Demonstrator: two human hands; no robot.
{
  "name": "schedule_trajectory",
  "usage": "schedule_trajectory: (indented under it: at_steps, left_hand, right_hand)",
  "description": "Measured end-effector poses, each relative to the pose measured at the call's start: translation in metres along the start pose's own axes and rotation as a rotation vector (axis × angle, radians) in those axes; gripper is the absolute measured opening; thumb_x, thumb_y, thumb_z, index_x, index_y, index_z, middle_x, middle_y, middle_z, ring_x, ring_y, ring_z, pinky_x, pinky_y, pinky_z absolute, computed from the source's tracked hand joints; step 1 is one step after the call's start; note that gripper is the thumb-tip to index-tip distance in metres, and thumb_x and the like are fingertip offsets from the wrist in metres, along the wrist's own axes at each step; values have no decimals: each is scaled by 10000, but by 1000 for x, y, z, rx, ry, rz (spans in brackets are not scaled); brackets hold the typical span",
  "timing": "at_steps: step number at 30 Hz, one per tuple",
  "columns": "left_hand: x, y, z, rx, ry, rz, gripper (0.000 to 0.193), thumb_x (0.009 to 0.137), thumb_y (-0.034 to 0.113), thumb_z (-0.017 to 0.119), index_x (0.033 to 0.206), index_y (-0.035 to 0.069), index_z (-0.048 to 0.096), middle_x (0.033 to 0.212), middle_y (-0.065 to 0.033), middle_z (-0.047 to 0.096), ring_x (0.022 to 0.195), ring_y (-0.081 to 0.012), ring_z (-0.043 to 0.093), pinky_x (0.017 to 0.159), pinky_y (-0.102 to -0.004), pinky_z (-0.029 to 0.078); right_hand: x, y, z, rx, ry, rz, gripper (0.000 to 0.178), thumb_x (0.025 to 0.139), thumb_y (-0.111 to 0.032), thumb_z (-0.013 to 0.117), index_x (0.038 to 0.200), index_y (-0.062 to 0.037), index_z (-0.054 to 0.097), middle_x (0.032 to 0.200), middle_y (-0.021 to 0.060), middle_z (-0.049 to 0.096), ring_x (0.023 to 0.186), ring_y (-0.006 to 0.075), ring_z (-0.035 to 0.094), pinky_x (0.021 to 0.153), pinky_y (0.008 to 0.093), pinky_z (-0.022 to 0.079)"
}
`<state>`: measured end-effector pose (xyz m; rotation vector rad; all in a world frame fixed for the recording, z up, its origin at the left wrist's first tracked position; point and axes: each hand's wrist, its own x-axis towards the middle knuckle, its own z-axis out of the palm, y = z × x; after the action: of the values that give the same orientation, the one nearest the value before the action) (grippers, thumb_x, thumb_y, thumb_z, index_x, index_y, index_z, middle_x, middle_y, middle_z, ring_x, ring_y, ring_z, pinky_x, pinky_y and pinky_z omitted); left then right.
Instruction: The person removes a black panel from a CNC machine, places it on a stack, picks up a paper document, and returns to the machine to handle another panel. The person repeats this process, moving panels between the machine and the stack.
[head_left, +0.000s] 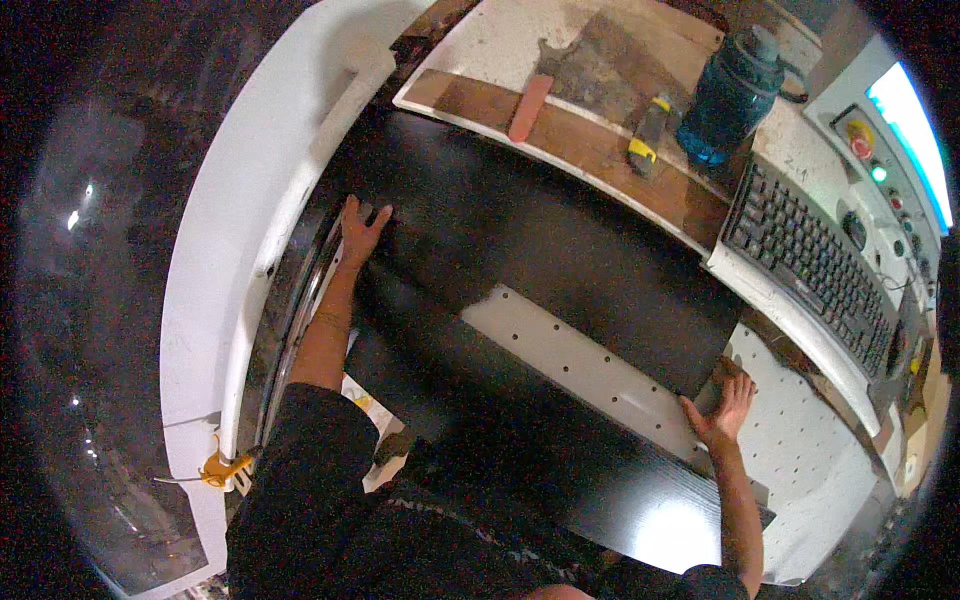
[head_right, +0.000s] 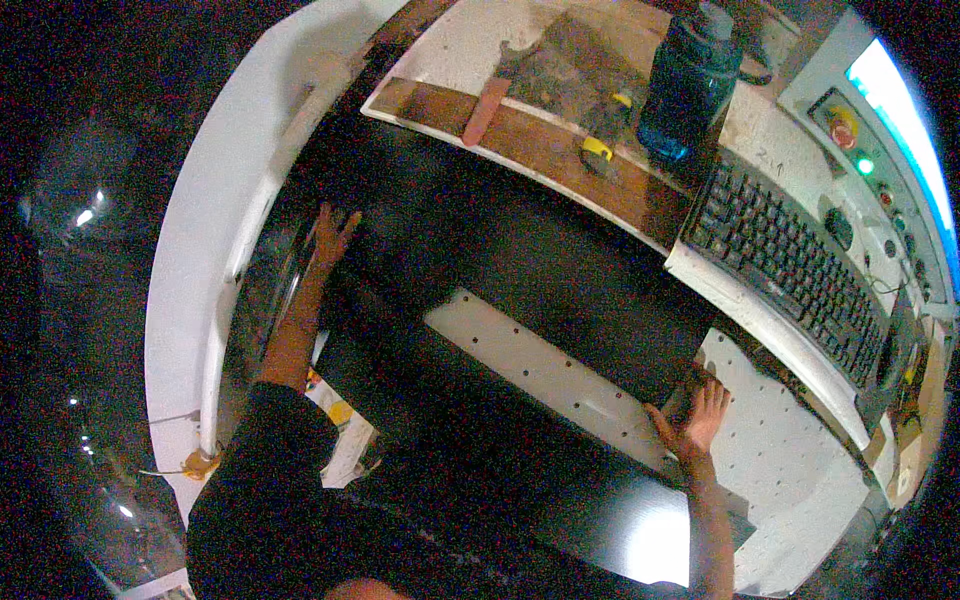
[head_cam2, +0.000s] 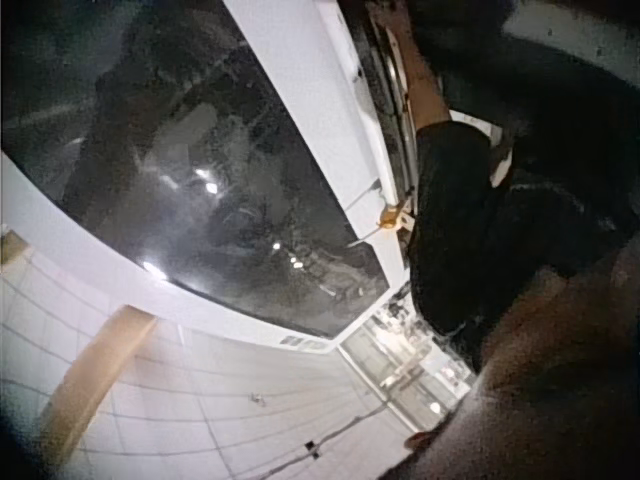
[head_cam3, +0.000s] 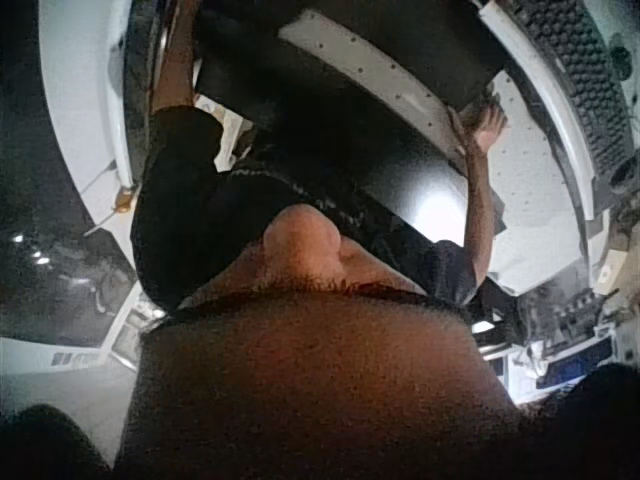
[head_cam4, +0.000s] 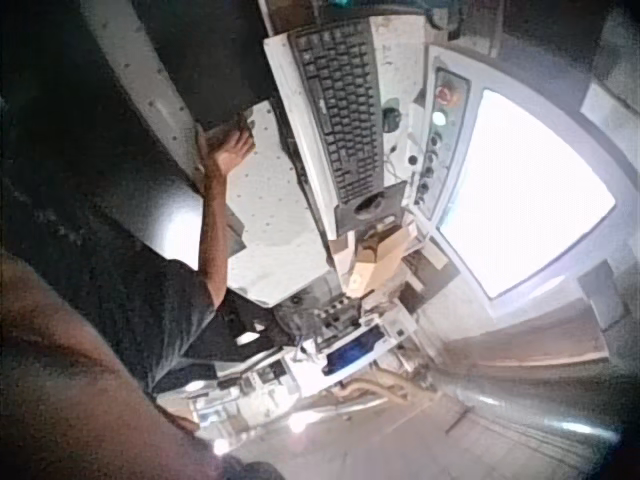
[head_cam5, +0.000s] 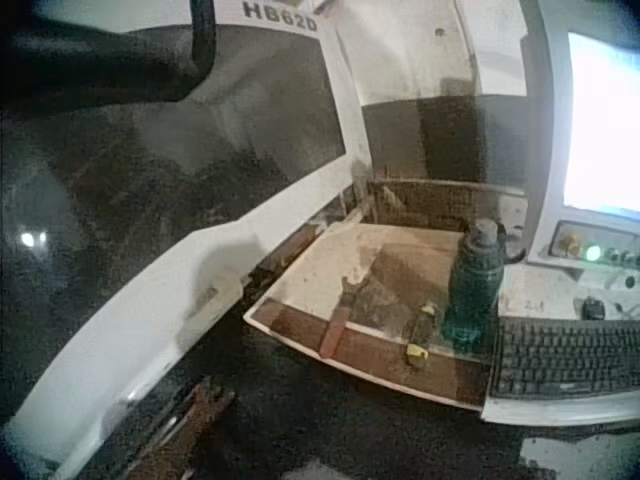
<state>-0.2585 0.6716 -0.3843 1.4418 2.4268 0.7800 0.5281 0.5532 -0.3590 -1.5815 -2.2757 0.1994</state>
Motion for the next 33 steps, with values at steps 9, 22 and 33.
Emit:
schedule_trajectory:
  at_steps: [9,22,33]
  left_hand:
    - [-10,-14,2,241,-11,49,1471,639,799,802,1583,-127,157,1673,-304,153,1548,-445,186,1260,-512,182]
    - [-21,34,-3,128,-59,-147,1471,512,869,801,1588,-2,305,1547,-247,437,1483,-424,334,1207,-612,221]
    - [-142,134,-87,-329,430,514,321,905,230,738,1159,40,692,1113,-176,703,1087,-377,652,951,-472,507]
  right_hand:
    - [6,-4,6,54,116,-144,822,739,-400,844,1390,-33,501,1441,242,517,1277,452,485,1053,605,374]
    - [5,0,11,-10,80,-42,759,614,-491,927,1114,-36,581,1326,199,535,1253,432,472,1073,605,331]
    - [-6,-49,-18,123,91,141,495,784,-275,897,1104,20,662,1234,191,641,1171,395,579,984,523,469]
